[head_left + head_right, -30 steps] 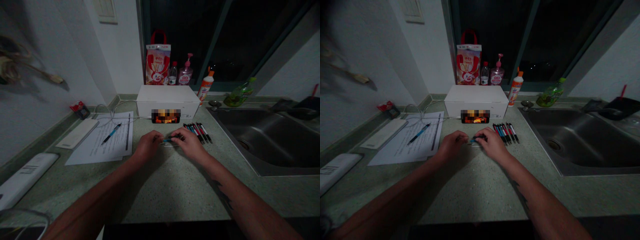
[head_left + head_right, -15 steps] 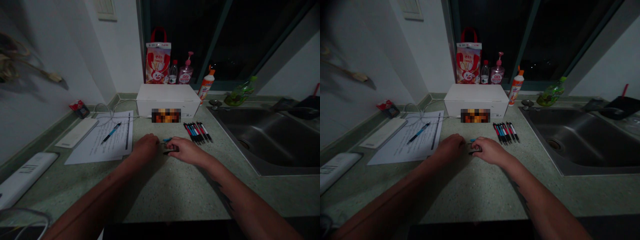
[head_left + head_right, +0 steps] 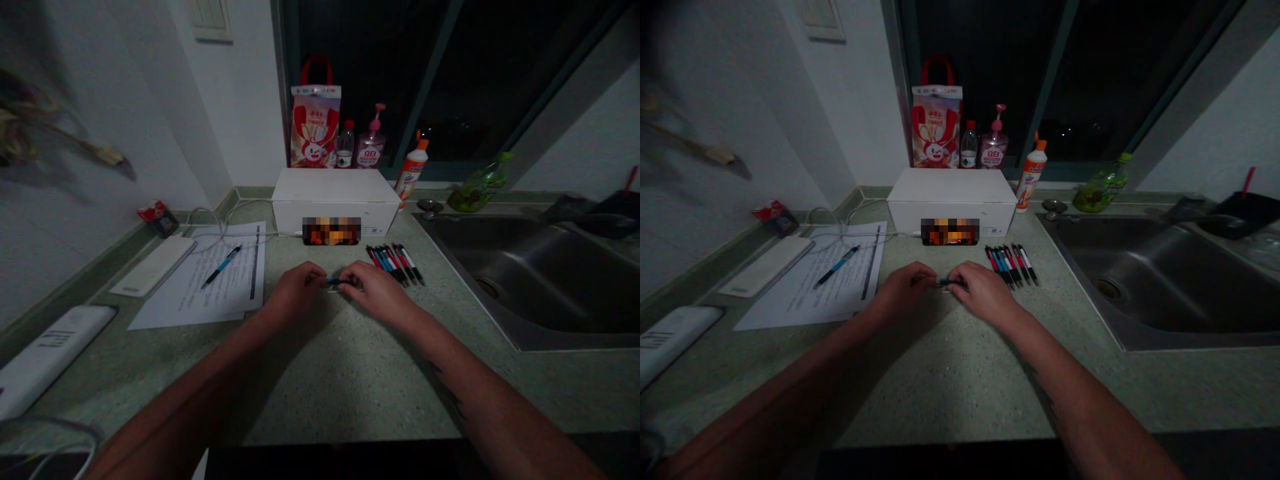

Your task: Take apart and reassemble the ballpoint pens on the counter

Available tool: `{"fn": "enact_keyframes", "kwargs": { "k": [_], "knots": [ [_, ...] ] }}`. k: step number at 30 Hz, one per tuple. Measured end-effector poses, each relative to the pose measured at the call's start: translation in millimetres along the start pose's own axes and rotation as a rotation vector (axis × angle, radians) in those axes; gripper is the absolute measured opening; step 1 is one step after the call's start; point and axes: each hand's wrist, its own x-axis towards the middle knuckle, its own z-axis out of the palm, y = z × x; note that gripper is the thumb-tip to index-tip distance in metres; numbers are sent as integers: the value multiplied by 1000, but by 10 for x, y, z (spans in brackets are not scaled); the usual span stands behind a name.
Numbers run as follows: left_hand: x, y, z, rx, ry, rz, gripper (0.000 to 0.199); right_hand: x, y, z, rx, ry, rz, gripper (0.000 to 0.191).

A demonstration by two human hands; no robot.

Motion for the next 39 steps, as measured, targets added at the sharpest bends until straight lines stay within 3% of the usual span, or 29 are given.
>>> {"fn": "enact_keyframes", "kwargs": {
  "k": [14, 23, 33, 36, 39],
  "knots": [
    [15, 24, 38, -176, -26, -59, 6, -8, -43, -31, 31, 100, -52, 8],
    [-21, 52, 50, -136, 43, 48, 5, -2, -19, -2, 165, 83, -24, 9],
    [14, -14, 90, -216, 41, -65, 3, 14, -38, 23, 206, 162, -103, 11],
    [6, 8, 77, -180, 31, -31, 2, 10, -25, 27, 206, 152, -77, 7],
    [-12, 43, 72, -169, 32, 10, 2, 9, 0, 43, 240, 114, -10, 15]
  ]
}}
